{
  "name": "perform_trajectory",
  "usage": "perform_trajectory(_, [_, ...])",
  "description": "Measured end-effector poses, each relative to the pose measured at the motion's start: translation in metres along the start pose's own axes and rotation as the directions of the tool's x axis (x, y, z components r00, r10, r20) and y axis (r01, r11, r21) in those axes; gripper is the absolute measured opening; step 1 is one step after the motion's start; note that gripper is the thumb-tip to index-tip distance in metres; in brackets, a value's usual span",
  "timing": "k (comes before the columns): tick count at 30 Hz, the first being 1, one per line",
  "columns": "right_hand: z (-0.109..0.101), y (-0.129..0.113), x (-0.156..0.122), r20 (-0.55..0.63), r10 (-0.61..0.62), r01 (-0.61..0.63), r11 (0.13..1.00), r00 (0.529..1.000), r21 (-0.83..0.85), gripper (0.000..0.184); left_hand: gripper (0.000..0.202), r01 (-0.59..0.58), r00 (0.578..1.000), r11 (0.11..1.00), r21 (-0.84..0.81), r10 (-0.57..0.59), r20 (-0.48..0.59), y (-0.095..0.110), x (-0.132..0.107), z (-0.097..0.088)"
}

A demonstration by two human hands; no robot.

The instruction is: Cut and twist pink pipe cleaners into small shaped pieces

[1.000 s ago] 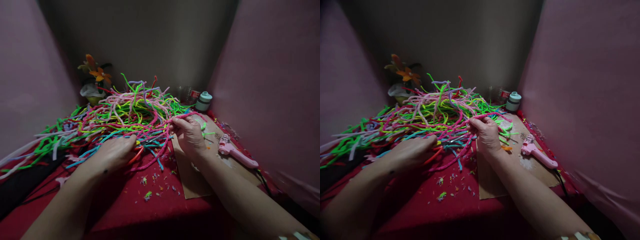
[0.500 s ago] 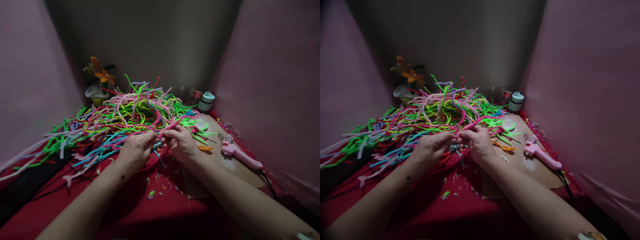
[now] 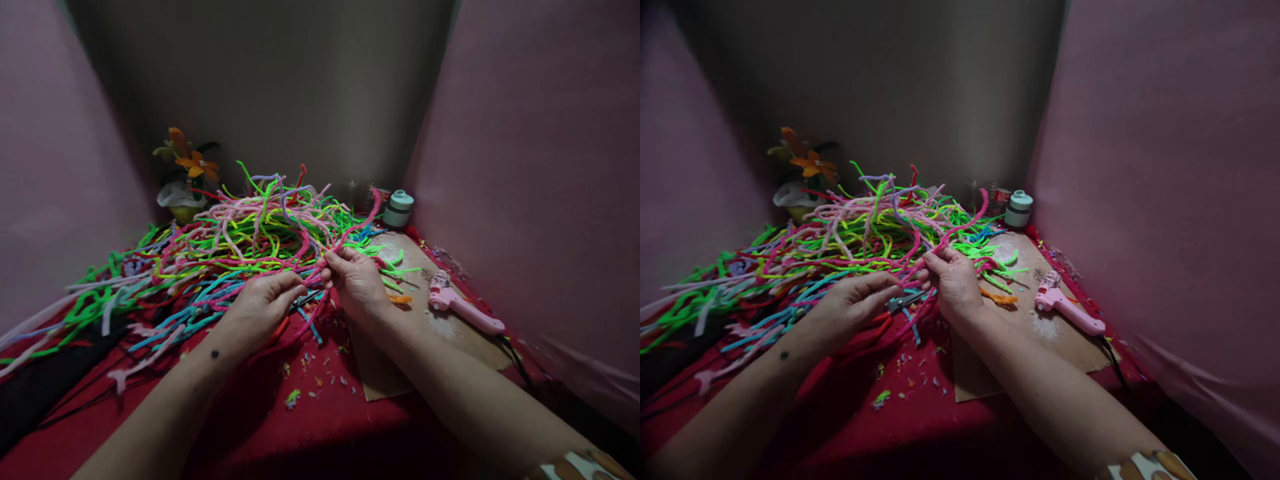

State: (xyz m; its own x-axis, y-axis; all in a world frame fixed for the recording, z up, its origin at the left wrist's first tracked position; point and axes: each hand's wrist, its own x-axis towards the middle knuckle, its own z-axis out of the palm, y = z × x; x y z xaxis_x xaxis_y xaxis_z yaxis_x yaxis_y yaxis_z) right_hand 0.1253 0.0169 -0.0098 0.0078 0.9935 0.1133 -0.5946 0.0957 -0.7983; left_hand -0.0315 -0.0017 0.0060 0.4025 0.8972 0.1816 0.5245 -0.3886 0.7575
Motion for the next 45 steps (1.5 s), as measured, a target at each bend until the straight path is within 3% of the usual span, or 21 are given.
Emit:
perform_trajectory(5, [-0.002,-0.001,0.001,-0.001,-0.027,0.027,1.000,1.000,-0.005,0.015,0.027,0.166,0.984,0.965,-0.205,-0.149,0.093,0.004,0.000,-0.006])
perform_trajectory(8, [-0.001,-0.001,0.000,0.000,-0.012,0.012,1.000,1.000,-0.011,0.015,0.024,0.290,0.956,0.893,-0.344,-0.252,0.152,0.006,-0.002,-0.010])
perform_trajectory(11, [0.000,-0.001,-0.003,0.030,0.022,-0.022,1.000,0.999,-0.012,0.017,0.024,0.345,0.938,0.823,-0.450,-0.283,0.202,0.004,-0.002,-0.012])
perform_trajectory(14, [0.002,-0.001,-0.005,0.076,0.057,-0.054,0.997,0.995,-0.047,0.015,0.025,0.345,0.938,0.807,-0.480,-0.279,0.205,0.003,-0.002,-0.013])
perform_trajectory(17, [0.003,0.000,-0.007,0.099,0.063,-0.057,0.996,0.993,-0.070,0.012,0.026,0.326,0.943,0.851,-0.411,-0.265,0.200,0.004,-0.002,-0.013])
perform_trajectory(21, [0.004,0.004,-0.009,0.105,0.046,-0.038,0.996,0.993,-0.079,0.008,0.028,0.116,0.992,0.966,-0.230,-0.099,0.084,0.006,-0.001,-0.007])
perform_trajectory(24, [0.003,0.006,-0.010,0.143,0.064,-0.052,0.995,0.988,-0.089,0.008,0.027,0.026,0.999,0.985,-0.169,-0.032,-0.036,0.007,-0.001,0.000])
perform_trajectory(26, [0.003,0.006,-0.011,0.151,0.075,-0.066,0.996,0.986,-0.066,0.009,0.029,0.035,0.997,0.981,-0.193,-0.048,-0.064,0.009,-0.001,0.003])
perform_trajectory(31, [0.004,0.003,-0.011,0.172,0.102,-0.101,0.995,0.980,-0.014,0.013,0.029,0.142,0.990,0.932,-0.334,-0.132,0.054,0.015,-0.004,-0.002])
perform_trajectory(38, [0.005,0.001,-0.012,0.187,0.128,-0.125,0.992,0.974,-0.032,0.018,0.026,0.208,0.978,0.836,-0.508,-0.166,0.129,0.012,-0.004,-0.004])
perform_trajectory(45, [0.006,0.000,-0.012,0.189,0.181,-0.180,0.983,0.965,-0.023,0.013,0.027,0.196,0.980,0.879,-0.435,-0.182,0.076,0.005,-0.003,-0.006])
